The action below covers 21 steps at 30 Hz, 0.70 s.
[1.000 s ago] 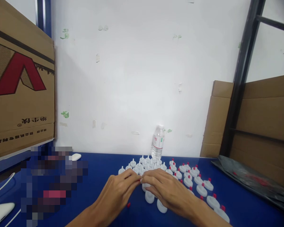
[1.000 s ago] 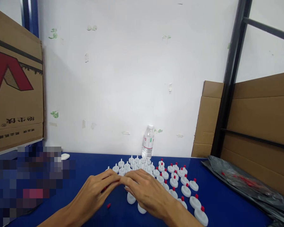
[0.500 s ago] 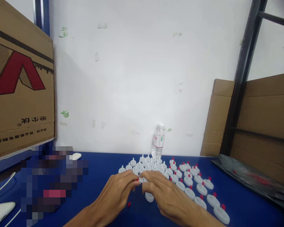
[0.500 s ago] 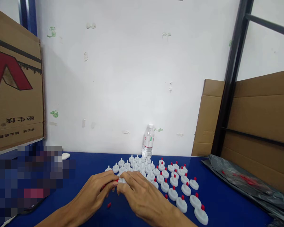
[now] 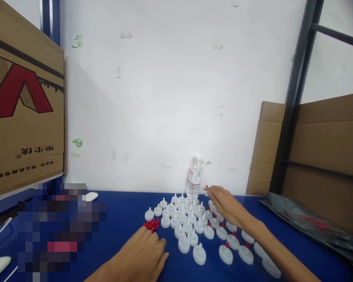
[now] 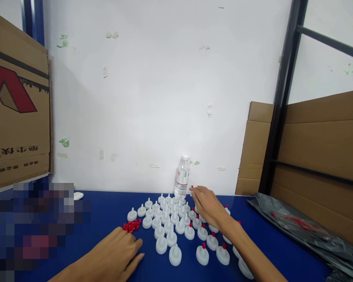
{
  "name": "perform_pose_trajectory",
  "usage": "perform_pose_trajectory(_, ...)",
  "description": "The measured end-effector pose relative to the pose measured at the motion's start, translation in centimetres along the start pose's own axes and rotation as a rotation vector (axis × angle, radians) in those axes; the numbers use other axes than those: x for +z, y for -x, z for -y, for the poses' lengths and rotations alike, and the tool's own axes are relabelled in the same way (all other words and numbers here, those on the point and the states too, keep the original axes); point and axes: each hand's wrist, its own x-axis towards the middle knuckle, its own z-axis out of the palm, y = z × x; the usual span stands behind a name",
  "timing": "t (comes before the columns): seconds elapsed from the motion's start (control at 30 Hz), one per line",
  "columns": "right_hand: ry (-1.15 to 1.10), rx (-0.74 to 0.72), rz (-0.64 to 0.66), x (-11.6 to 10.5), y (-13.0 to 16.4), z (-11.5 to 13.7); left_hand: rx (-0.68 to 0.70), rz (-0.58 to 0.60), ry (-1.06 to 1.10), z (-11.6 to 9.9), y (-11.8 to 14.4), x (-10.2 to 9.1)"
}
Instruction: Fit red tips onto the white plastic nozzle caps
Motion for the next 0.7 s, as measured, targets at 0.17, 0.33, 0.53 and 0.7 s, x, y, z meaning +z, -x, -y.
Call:
perform_pose_trajectory(0.17,-0.029,0.036,0.180,1.7,0.2,-1.6,0.046,-0.027,0.013,0.1,-0.3,-0.1)
perform_pose_trajectory(0.33,-0.074,0.091,0.297,2.7,0.4,-2.3,0.025,-0.056,0.081,0.3,-0.2,-1.0)
perform_pose_trajectory(0.53,-0.098,0.061,0.228,0.4,0.2,-1.2,0.002,-0.122,0.235,1.1,-0.4,-0.7)
perform_pose_trajectory(0.7,-0.122,-0.003,0.135,-1.5,0.3,0.6,-0.029,-0.212,0.324,1.9,-0.8,0.2)
